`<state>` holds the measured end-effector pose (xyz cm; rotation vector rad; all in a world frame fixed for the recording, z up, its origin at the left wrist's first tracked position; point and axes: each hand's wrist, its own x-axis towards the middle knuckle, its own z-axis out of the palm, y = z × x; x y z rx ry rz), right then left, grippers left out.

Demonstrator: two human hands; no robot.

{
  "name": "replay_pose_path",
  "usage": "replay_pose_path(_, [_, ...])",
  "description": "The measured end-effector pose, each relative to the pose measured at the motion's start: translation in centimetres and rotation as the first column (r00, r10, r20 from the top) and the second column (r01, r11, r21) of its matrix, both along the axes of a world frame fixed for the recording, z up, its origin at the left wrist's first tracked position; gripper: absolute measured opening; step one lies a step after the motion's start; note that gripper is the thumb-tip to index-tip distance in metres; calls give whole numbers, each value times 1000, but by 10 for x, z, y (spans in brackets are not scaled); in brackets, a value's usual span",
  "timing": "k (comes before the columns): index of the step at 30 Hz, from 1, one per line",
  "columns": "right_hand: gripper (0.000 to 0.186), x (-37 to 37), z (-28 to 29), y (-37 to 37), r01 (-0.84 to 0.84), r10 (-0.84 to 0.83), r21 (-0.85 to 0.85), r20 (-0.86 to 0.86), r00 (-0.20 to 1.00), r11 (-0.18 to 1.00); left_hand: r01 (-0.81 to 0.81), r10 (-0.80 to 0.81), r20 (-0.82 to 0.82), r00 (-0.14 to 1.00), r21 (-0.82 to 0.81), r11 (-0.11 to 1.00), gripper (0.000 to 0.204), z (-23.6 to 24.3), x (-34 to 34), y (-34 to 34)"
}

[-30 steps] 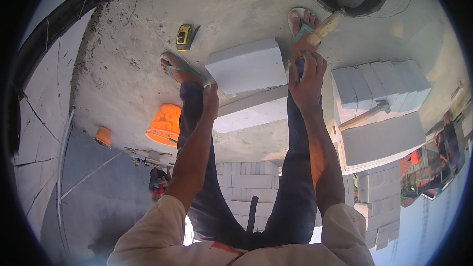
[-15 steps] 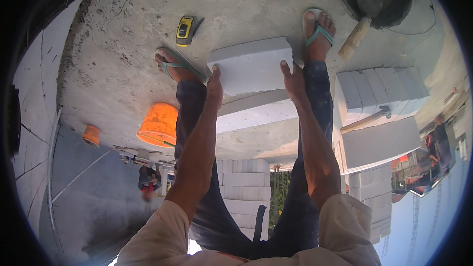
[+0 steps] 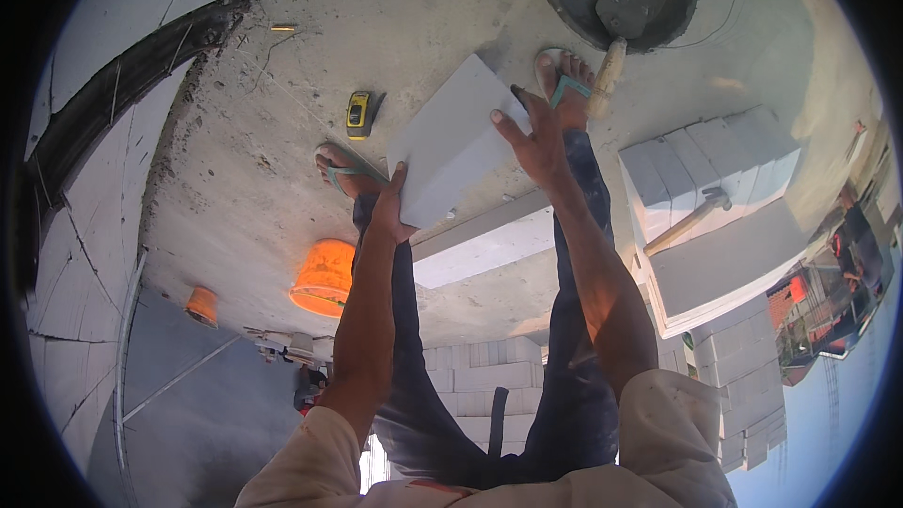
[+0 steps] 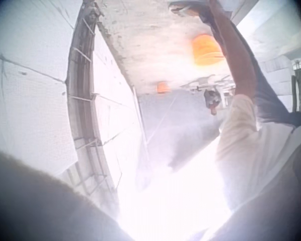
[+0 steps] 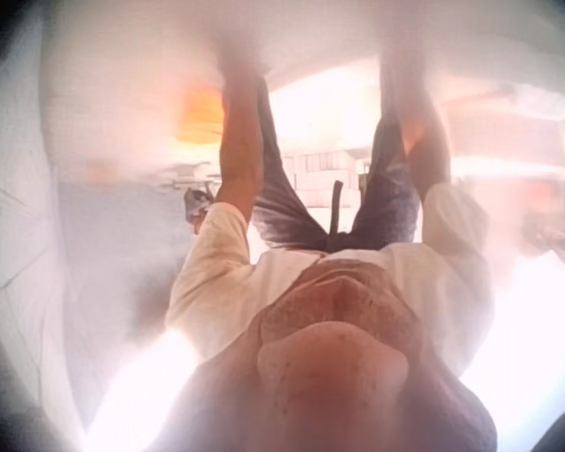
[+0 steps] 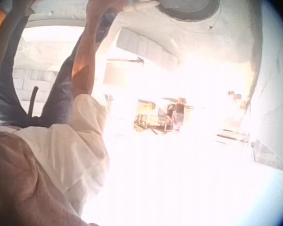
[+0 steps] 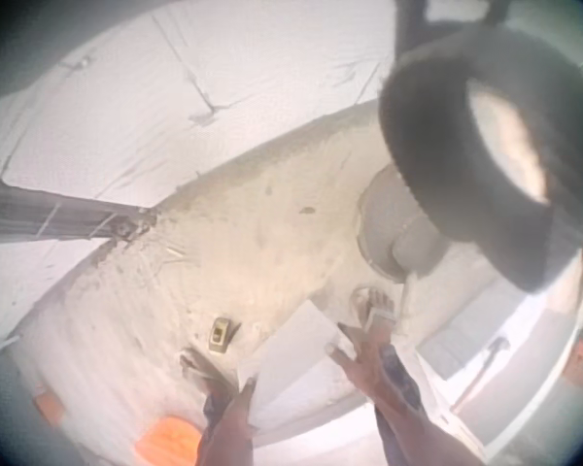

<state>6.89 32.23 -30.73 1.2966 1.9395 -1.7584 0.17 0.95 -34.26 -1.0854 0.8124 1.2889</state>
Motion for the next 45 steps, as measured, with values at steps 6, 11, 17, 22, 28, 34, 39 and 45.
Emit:
replay_pose_path(6, [84, 56, 68, 7, 39, -45, 71, 95, 994, 997, -9, 18, 51, 999, -166, 986, 66, 135, 32, 60])
replay_pose_path(11, [110, 49, 247, 55, -451, 523, 431, -59, 850, 781, -103, 121, 66, 990, -221, 970, 64, 246, 69, 75])
replay_pose_path(17, [121, 66, 345, 54, 386, -305, -429, 247, 920, 817, -153, 125, -116, 985, -279, 948, 68, 389, 72, 167])
replay_pose_path(22, [114, 47, 414, 72, 500, -494, -223, 85, 865, 837, -101, 45, -217, 975, -255, 962, 71, 473, 83, 246])
replay_pose_path(28, [102, 42, 491, 162, 418, -458, -236, -150, 876, 877, -152, 138, -242, 961, -44, 987, 77, 537, 90, 329])
replay_pose_path(34, [96, 45, 569, 237, 162, -161, -7, -167, 973, 987, 431, -371, -311, 875, 151, 890, 76, 543, 84, 306])
replay_pose_path(39, [98, 39, 611, 274, -502, 450, 471, 227, 864, 726, 324, -720, -661, 213, -648, 690, 67, 576, 45, 204])
replay_pose_path(45, [93, 26, 601, 290, -791, 668, 429, 435, 604, 436, -96, -579, -591, 562, -741, 664, 62, 506, 92, 46])
